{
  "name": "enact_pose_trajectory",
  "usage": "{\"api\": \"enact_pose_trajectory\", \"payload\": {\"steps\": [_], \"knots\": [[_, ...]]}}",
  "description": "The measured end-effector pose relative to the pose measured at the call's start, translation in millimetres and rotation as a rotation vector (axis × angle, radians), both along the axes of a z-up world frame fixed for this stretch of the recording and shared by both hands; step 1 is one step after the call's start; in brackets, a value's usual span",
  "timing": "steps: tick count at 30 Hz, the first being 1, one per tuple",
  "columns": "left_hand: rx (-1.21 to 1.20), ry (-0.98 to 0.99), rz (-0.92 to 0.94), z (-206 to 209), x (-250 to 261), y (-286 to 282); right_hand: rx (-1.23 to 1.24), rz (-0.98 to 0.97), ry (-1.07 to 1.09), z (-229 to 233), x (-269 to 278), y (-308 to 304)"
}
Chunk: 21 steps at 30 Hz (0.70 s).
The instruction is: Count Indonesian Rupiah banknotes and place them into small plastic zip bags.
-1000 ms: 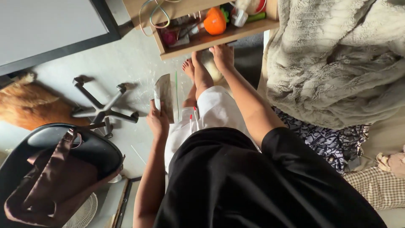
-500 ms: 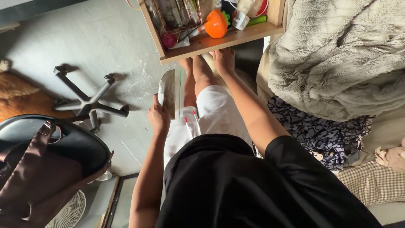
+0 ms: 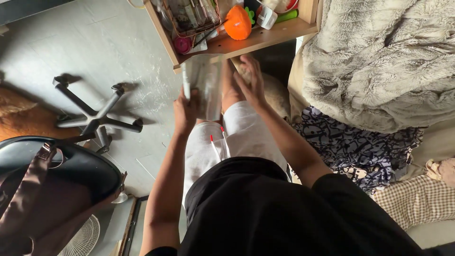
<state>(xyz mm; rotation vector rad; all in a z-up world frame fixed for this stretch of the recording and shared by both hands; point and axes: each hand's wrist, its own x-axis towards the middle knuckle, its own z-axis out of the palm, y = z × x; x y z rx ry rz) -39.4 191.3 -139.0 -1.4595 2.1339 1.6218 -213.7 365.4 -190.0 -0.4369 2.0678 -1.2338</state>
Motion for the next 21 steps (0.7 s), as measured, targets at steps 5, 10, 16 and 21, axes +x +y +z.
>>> {"api": "enact_pose_trajectory", "payload": {"steps": [5, 10, 16, 21], "knots": [[0.149, 0.087, -0.098, 7, -34, 27, -0.230, -0.084, -0.495, -27, 47, 25], [0.036, 0.087, -0.206, 8, -43, 19, -0.103, -0.035, -0.311, -6, 40, -2], [-0.258, 0.126, -0.395, 36, -56, 4, 0.017, 0.131, 0.013, 36, 22, -23], [-0.424, -0.073, -0.436, 54, -66, 15, 0.387, 0.200, 0.149, 54, 30, -36]]}}
